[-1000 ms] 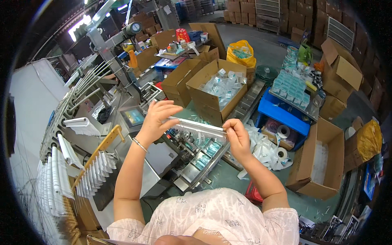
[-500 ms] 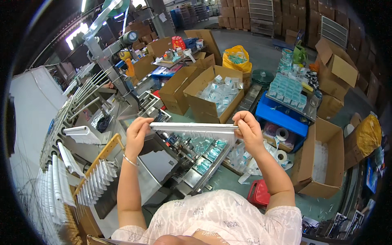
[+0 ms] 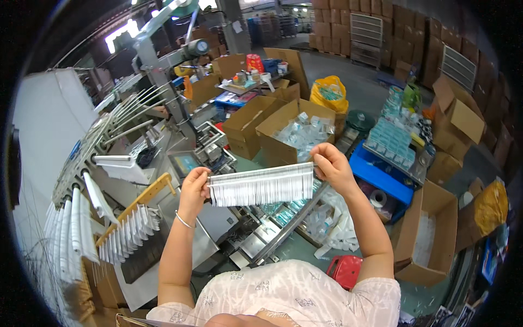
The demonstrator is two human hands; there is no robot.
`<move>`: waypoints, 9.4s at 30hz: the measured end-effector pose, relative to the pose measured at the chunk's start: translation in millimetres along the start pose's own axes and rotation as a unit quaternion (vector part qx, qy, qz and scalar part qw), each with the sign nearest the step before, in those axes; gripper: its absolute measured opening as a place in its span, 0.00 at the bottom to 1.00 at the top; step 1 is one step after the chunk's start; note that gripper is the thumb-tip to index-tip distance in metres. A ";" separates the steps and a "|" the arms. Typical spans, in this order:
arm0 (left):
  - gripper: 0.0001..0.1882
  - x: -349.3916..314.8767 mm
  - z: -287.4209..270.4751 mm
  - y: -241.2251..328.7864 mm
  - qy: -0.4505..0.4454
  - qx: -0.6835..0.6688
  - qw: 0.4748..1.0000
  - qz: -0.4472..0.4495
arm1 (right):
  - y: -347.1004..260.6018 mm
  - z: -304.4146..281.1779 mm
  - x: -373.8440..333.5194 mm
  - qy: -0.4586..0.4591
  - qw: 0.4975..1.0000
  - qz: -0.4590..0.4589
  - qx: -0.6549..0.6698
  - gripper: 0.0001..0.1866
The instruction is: Loading white pleated material components onto the arms of a rotating assembly machine for processing.
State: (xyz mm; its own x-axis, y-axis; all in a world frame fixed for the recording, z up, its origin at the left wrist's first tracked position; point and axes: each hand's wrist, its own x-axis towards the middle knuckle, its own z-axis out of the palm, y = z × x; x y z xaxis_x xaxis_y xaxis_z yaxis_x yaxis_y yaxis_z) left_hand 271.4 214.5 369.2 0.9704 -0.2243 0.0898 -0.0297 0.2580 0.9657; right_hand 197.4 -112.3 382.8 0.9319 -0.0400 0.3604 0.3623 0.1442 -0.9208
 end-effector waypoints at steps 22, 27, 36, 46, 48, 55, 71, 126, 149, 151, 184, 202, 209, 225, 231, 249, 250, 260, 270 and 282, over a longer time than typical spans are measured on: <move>0.12 41.4 -1.7 104.6 0.278 0.451 0.674 0.515 | -10.3 64.4 116.3 -0.028 0.954 -0.103 0.281 0.12; 0.17 40.0 -27.5 105.0 0.326 0.489 0.665 0.461 | -12.5 94.4 129.7 -0.072 0.947 -0.121 0.288 0.12; 0.21 -50.8 6.1 23.6 0.195 0.573 0.644 0.469 | -10.8 200.2 148.8 -0.112 0.972 -0.121 0.169 0.08; 0.15 -163.7 -58.4 -7.7 0.204 0.578 0.701 0.365 | 5.9 247.9 152.9 -0.022 0.968 -0.138 0.206 0.09; 0.13 -180.3 -71.8 -9.7 0.223 0.578 0.716 0.322 | 9.5 250.0 159.7 -0.026 0.965 -0.141 0.220 0.10; 0.10 -210.5 -103.7 -39.1 0.240 0.544 0.775 0.214 | 11.9 263.1 163.7 -0.043 0.951 -0.119 0.283 0.18; 0.06 -205.6 -116.0 -58.5 0.263 0.542 0.754 0.261 | 15.9 269.8 166.5 -0.031 0.957 -0.197 0.210 0.20; 0.18 -170.9 -55.6 21.8 0.176 0.422 0.852 0.256 | 35.1 275.7 138.6 -0.030 0.989 -0.136 0.051 0.09; 0.18 -175.8 -59.3 13.9 0.188 0.422 0.847 0.262 | 42.5 272.7 134.3 -0.007 0.989 -0.141 0.055 0.07; 0.19 -175.5 -59.7 14.5 0.195 0.423 0.845 0.261 | 43.1 265.4 128.6 -0.009 0.990 -0.132 0.049 0.07; 0.30 -227.6 -125.3 24.6 -0.208 0.064 0.975 -0.051 | 40.4 291.8 -188.3 -0.063 0.948 -0.252 -0.186 0.07; 0.09 -230.2 -366.9 41.3 0.138 -0.155 0.978 0.036 | -47.2 474.5 -243.7 -0.196 0.874 -0.299 -0.328 0.10; 0.13 -259.0 -354.0 35.0 0.152 0.069 0.979 0.119 | -23.2 500.7 -233.3 -0.166 0.845 -0.352 -0.367 0.11; 0.13 -211.7 -331.0 39.7 0.143 -0.124 0.979 0.071 | -21.6 471.2 -244.7 -0.124 0.842 -0.353 -0.389 0.13; 0.10 -240.6 -330.2 25.8 0.130 0.160 0.956 0.208 | -2.9 474.7 -243.4 -0.103 0.853 -0.358 -0.365 0.12; 0.13 -179.3 -323.7 15.6 0.135 -0.038 0.989 0.054 | -2.2 466.6 -246.6 -0.047 0.899 -0.284 -0.330 0.10; 0.13 -183.0 -315.7 22.7 0.130 -0.136 0.979 0.078 | 0.1 466.2 -247.1 -0.046 0.898 -0.286 -0.330 0.10; 0.07 -211.6 -318.0 7.4 0.220 0.665 0.580 0.416 | -4.5 451.6 -286.1 -0.009 0.970 -0.158 -0.186 0.07; 0.10 -260.1 -263.8 46.9 0.042 0.038 0.990 0.132 | 19.7 414.9 -324.9 0.212 0.972 -0.097 0.030 0.06; 0.10 -247.1 -282.9 42.1 0.010 0.112 0.984 0.137 | 22.1 415.3 -320.8 0.169 0.981 -0.080 0.062 0.08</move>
State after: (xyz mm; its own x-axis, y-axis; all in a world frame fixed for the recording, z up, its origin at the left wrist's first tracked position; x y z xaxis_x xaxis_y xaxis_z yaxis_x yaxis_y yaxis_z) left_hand 98.2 546.7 318.7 0.9229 -0.1567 0.3517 -0.3409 0.0923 0.9356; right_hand -99.8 314.4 308.7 0.8234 -0.3933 0.4092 0.5182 0.2271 -0.8245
